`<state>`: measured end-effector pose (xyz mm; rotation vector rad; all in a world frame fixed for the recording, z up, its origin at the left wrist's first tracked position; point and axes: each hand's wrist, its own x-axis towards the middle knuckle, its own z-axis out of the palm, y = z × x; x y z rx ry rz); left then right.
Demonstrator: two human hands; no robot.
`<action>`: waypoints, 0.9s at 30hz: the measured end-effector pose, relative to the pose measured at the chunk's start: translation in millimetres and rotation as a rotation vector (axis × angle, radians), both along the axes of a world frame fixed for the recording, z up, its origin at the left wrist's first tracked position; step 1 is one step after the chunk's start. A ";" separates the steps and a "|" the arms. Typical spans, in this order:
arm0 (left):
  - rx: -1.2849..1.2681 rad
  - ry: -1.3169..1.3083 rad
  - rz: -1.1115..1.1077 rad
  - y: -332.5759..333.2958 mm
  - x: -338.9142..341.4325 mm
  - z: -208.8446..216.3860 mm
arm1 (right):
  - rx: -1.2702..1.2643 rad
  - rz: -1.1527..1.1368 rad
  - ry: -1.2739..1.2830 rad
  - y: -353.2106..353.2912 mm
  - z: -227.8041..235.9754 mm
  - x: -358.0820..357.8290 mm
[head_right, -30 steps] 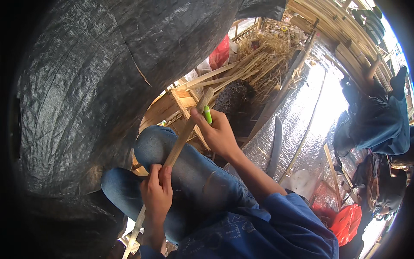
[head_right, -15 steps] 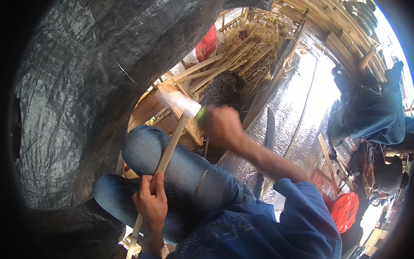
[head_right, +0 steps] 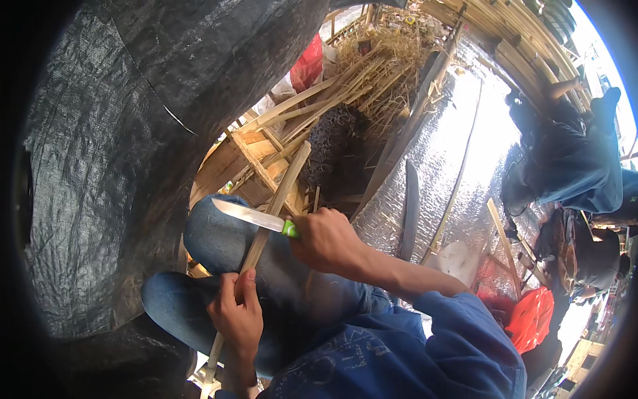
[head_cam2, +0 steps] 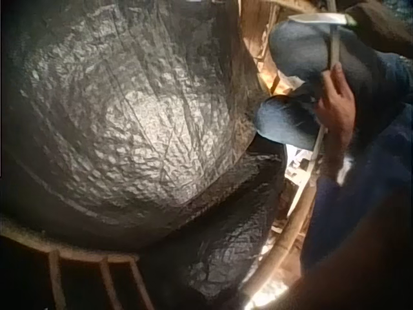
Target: Shave down a long wooden stick using a small knife and a large machete.
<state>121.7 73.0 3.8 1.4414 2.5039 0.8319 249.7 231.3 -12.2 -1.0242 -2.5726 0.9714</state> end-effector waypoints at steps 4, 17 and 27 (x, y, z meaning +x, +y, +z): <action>0.036 0.092 0.005 -2.0 3.0 1.1 | 0.308 -0.120 -0.211 66.2 -41.9 13.2; -0.032 0.056 -0.003 -1.9 6.4 1.3 | -0.095 0.075 0.054 -13.6 7.4 10.8; 0.005 0.139 -0.025 -3.2 -1.4 -4.1 | 0.162 -0.585 -0.189 146.8 -34.6 36.2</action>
